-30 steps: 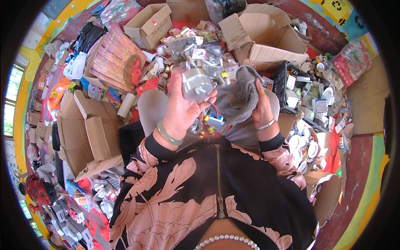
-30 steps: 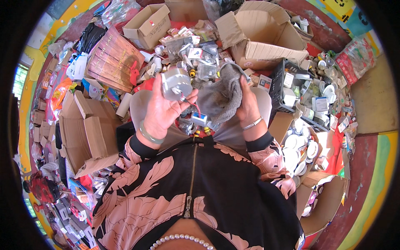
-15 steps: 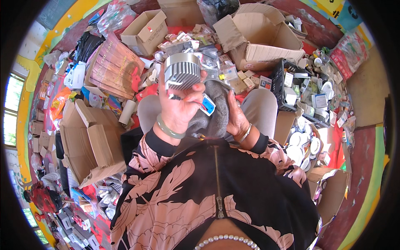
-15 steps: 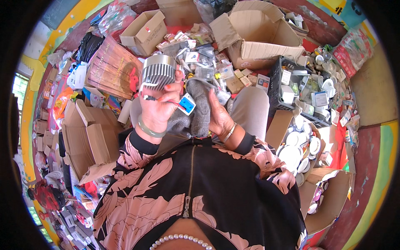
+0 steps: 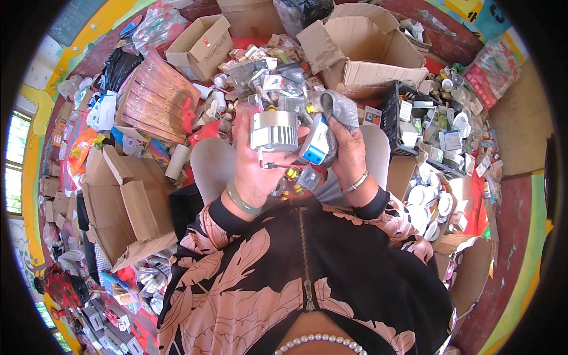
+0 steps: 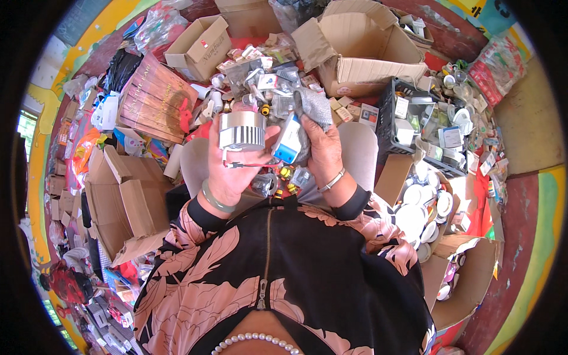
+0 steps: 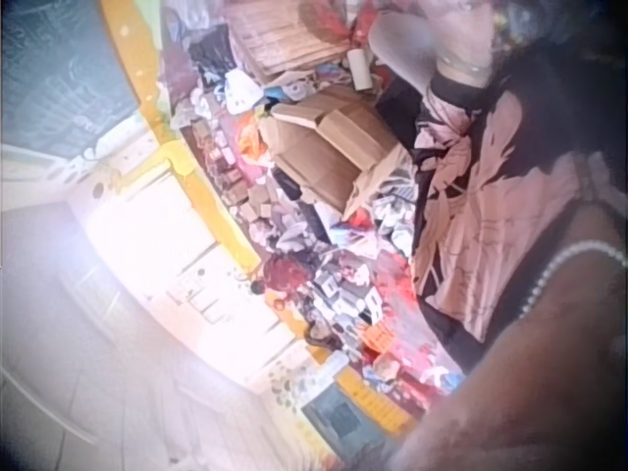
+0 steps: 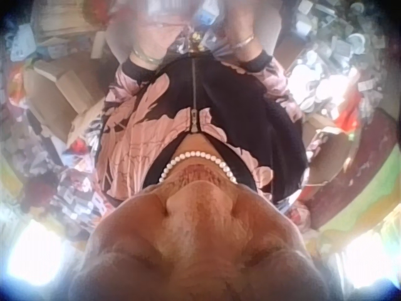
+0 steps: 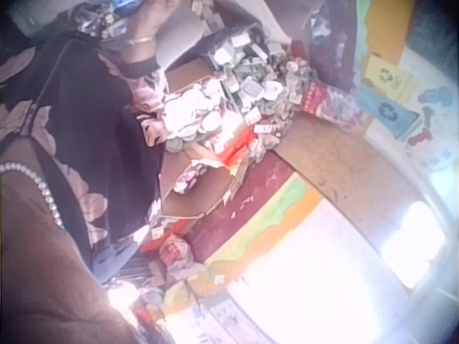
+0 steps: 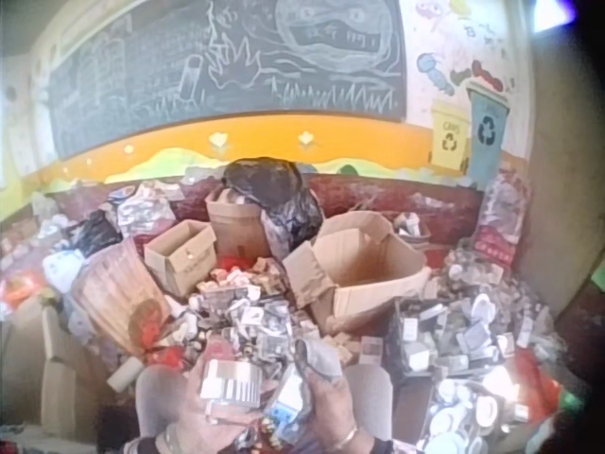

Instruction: The person sits on the floor and wipes various small items, including a black electronic device and a white cylindrical object, using a grey cloth. They then move a plastic crate and continue wiping other items from the surrounding boxes.

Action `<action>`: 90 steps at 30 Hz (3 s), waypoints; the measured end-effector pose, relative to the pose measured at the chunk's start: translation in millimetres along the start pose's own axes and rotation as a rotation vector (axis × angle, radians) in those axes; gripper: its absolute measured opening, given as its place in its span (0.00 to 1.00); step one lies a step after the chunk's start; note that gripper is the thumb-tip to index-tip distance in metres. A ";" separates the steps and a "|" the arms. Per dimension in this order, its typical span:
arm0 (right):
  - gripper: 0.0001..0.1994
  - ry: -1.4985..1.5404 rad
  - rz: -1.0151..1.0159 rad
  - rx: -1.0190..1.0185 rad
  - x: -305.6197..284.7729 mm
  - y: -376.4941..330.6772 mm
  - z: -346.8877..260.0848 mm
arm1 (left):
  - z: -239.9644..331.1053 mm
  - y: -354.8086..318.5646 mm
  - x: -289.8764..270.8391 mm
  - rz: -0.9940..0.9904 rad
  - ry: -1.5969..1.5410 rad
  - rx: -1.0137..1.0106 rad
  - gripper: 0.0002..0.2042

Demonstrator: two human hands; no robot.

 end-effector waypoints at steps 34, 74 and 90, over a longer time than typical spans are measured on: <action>0.24 -0.451 0.047 0.081 5.0 12.3 -14.1 | -16.8 -8.3 -10.0 0.043 -0.179 -0.042 0.35; 0.22 -0.365 -0.051 -0.011 -1.4 22.8 3.8 | -35.2 -28.7 -27.6 -0.011 0.315 -0.472 0.16; 0.24 -1.119 -0.416 -0.425 31.8 -20.4 -3.8 | -29.7 -23.3 -50.5 -0.100 0.590 -0.393 0.13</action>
Point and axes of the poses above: each hand's wrist, its own y-axis towards the middle knuckle, its own x-axis out of the palm, z = x × y, the point moved 5 cm from there along y, towards the middle knuckle, and after that the axes turned 15 degrees about x, right-handed, at the moved point
